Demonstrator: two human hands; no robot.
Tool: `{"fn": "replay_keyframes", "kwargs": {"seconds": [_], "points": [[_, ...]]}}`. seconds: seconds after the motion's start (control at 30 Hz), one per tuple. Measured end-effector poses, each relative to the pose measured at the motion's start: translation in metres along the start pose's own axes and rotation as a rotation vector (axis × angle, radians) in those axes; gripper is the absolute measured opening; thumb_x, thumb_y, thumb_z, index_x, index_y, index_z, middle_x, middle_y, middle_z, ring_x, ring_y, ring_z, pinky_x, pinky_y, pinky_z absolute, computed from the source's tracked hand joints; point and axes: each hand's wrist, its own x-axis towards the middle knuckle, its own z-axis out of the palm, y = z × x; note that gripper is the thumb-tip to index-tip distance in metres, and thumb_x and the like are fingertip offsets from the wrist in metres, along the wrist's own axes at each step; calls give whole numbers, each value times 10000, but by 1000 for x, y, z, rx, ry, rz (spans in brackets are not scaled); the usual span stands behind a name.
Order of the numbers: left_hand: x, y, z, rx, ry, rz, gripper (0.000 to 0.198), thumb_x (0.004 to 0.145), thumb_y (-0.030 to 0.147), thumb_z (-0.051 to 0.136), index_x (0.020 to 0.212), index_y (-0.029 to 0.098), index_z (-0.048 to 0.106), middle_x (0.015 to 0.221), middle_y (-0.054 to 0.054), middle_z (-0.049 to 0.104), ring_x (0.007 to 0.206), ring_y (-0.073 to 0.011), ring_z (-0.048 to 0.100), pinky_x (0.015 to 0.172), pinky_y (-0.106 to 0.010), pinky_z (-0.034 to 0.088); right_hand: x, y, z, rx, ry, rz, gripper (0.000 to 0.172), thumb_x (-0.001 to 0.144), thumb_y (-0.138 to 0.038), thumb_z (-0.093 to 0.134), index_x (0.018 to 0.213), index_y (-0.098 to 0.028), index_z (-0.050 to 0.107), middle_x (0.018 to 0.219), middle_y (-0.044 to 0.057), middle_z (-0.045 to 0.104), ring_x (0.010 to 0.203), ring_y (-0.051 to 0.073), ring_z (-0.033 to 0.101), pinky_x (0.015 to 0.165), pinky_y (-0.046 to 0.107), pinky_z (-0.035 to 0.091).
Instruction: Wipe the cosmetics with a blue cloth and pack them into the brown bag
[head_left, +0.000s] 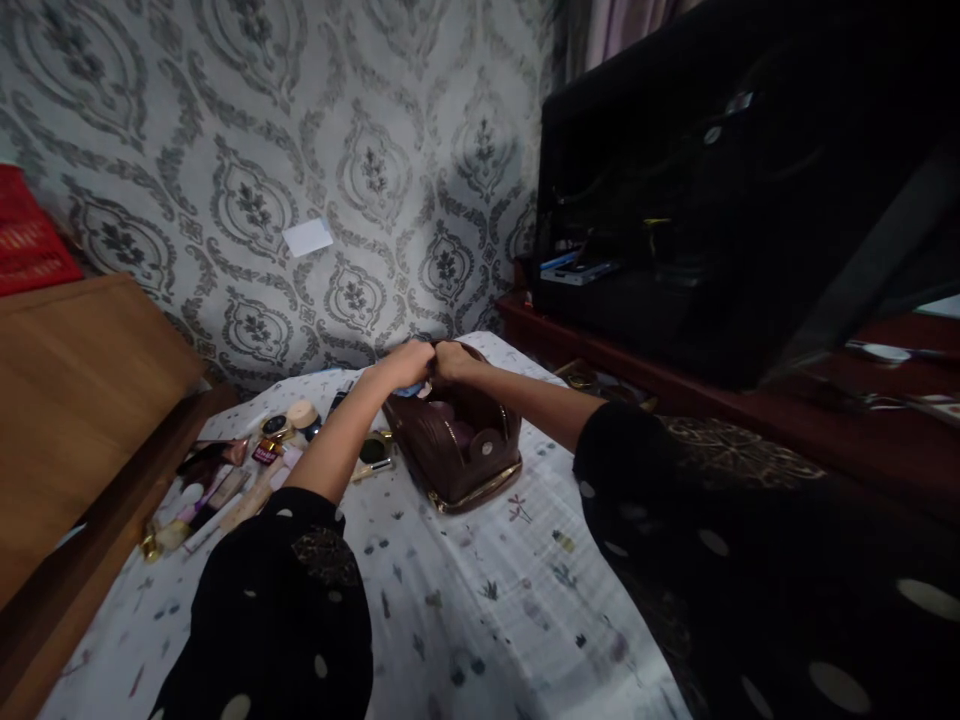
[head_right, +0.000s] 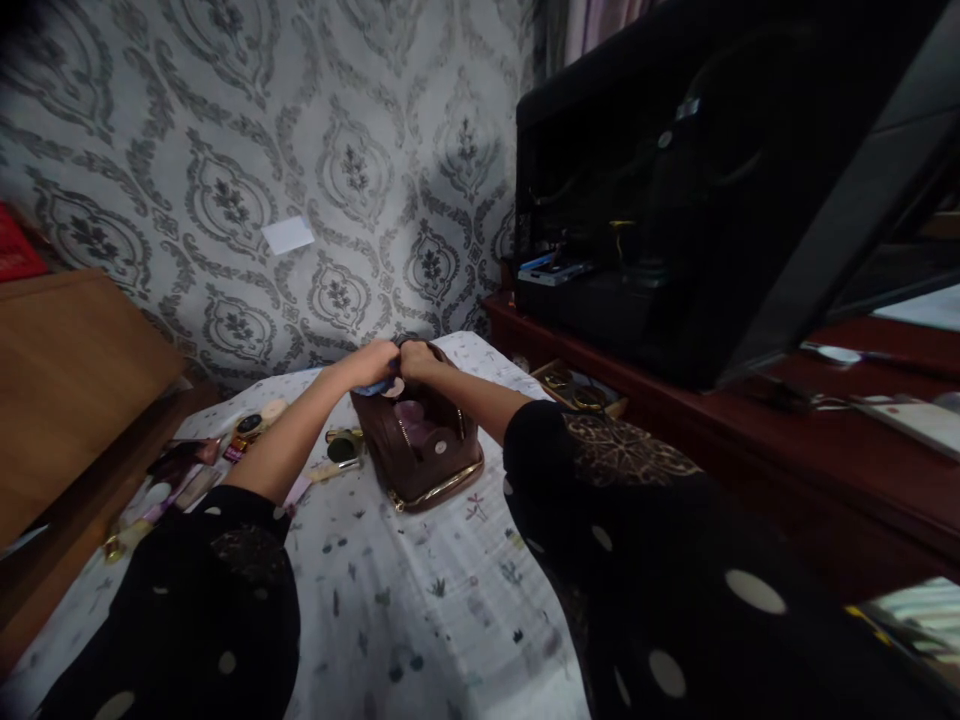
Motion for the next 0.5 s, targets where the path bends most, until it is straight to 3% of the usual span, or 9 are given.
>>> {"fn": "replay_keyframes", "kwargs": {"seconds": [0.07, 0.13, 0.2, 0.23, 0.37, 0.5], "points": [[-13, -12, -8, -68, 183, 14, 275, 953, 225, 497, 1126, 143, 694, 1179, -109, 704, 1112, -219, 622, 994, -325, 451, -3, -4, -2, -23, -9, 5, 481, 637, -95, 857, 1097, -74, 720, 1037, 158, 738, 1041, 265, 698, 862, 279, 558], [-28, -32, -13, -191, 432, -27, 298, 963, 260, 464, 1134, 161, 688, 1152, -80, 718, 1073, -201, 633, 975, -303, 448, -8, -7, -4, -41, -17, 7, 516, 597, -51, 848, 1099, -75, 730, 1017, 156, 749, 1030, 280, 707, 840, 276, 562], [-45, -57, -11, -319, 646, -149, 277, 944, 296, 491, 1065, 163, 701, 1058, -60, 740, 982, -191, 653, 922, -282, 461, -14, -9, -7, -44, -10, 1, 458, 620, -46, 819, 1070, -71, 741, 977, 148, 756, 979, 278, 722, 804, 274, 566], [-55, -70, -8, -349, 687, -244, 271, 935, 310, 500, 1051, 170, 700, 1043, -49, 743, 969, -185, 652, 905, -269, 460, -18, -9, -8, -42, -4, -5, 413, 637, -45, 801, 1045, -70, 748, 946, 141, 759, 949, 274, 727, 787, 269, 564], [-90, -115, 22, -332, 647, -457, 275, 908, 283, 480, 1005, 151, 701, 994, -74, 748, 933, -209, 653, 874, -295, 467, -36, -8, -19, -3, 65, -63, 226, 764, -70, 674, 973, -78, 758, 886, 124, 760, 900, 251, 721, 768, 261, 543], [-114, -135, 63, -296, 507, -584, 246, 863, 242, 513, 963, 142, 714, 994, -93, 751, 953, -228, 661, 891, -313, 471, -65, -17, -20, 78, 250, -184, 325, 955, -146, 428, 1130, -115, 700, 1135, 143, 717, 1062, 229, 664, 899, 306, 501]]}}
